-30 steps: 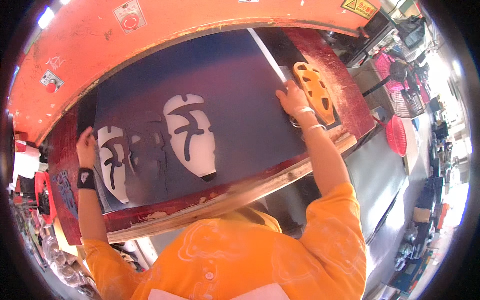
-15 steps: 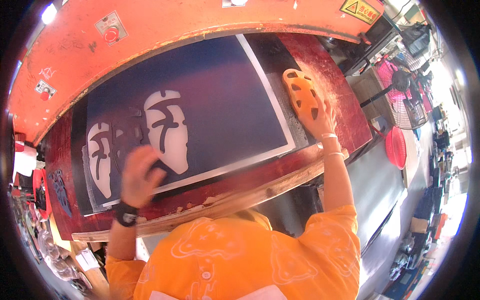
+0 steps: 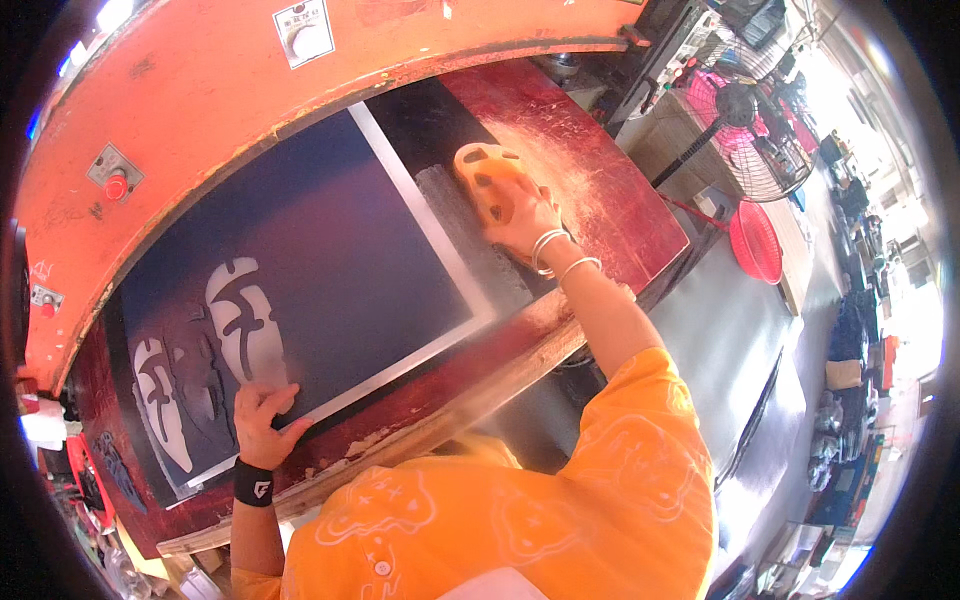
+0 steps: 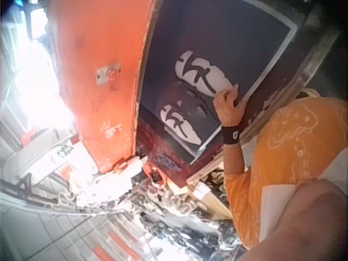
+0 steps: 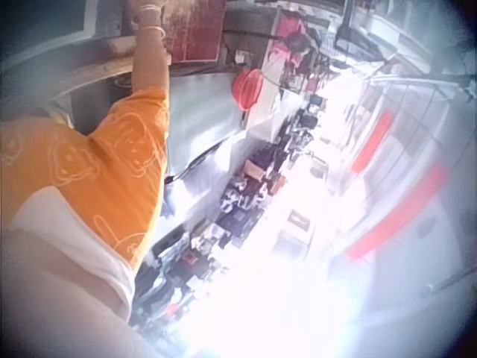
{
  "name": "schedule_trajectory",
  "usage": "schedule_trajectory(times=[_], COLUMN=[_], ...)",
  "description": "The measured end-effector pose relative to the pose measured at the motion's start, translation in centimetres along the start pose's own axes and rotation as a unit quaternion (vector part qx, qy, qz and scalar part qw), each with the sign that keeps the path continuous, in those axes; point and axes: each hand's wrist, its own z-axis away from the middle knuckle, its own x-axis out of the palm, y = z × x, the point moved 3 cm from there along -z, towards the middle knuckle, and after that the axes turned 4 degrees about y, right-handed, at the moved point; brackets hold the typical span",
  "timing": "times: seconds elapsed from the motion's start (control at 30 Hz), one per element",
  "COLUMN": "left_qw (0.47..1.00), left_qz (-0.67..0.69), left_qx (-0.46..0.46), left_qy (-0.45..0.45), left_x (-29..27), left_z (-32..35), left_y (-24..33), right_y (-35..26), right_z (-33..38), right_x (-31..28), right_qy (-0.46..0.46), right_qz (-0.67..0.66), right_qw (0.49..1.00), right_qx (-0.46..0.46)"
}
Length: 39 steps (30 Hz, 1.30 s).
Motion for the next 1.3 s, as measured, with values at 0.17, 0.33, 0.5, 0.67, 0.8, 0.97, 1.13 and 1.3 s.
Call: schedule_trajectory(times=[0.17, 0.33, 0.5, 0.67, 0.8, 0.97, 1.13, 1.3], left_qw=[1.000, 0.994, 0.909, 0.690, 0.580, 0.633, 0.965, 0.998], left_qz=[-0.005, 0.048, 0.339, 0.600, 0.738, 0.703, 0.254, 0.044], left_qx=[-0.026, -0.096, -0.239, -0.263, -0.207, -0.133, 0.030, -0.018], left_qy=[-0.001, 0.031, 0.036, -0.309, -0.276, -0.296, -0.054, 0.030], left_x=[0.4, 0.5, 2.1, 11.2, 11.7, 8.9, 2.8, -1.2], left_z=[0.8, 0.3, -4.5, -11.3, -12.4, -9.4, -3.9, 1.9], left_y=[-0.9, -0.9, 5.1, 15.9, 19.6, 18.4, 8.7, -0.3], right_y=[-0.2, -0.4, 0.3, -0.7, -2.6, -5.5, -12.4, -20.4], right_z=[2.6, 6.6, 7.4, 9.7, 11.5, 12.9, 11.0, 8.8], right_x=[-5.5, -2.8, -1.5, -2.4, -4.1, -5.2, -4.1, -1.4], right_qy=[-0.068, -0.041, -0.081, 0.026, 0.035, 0.048, -0.014, -0.034], right_qz=[-0.713, -0.893, -0.937, -0.908, -0.931, -0.918, -0.823, -0.511], right_qw=[0.689, 0.407, 0.280, 0.375, 0.364, 0.394, 0.563, 0.844], right_qx=[0.106, 0.189, 0.192, 0.187, 0.011, 0.023, -0.080, -0.159])
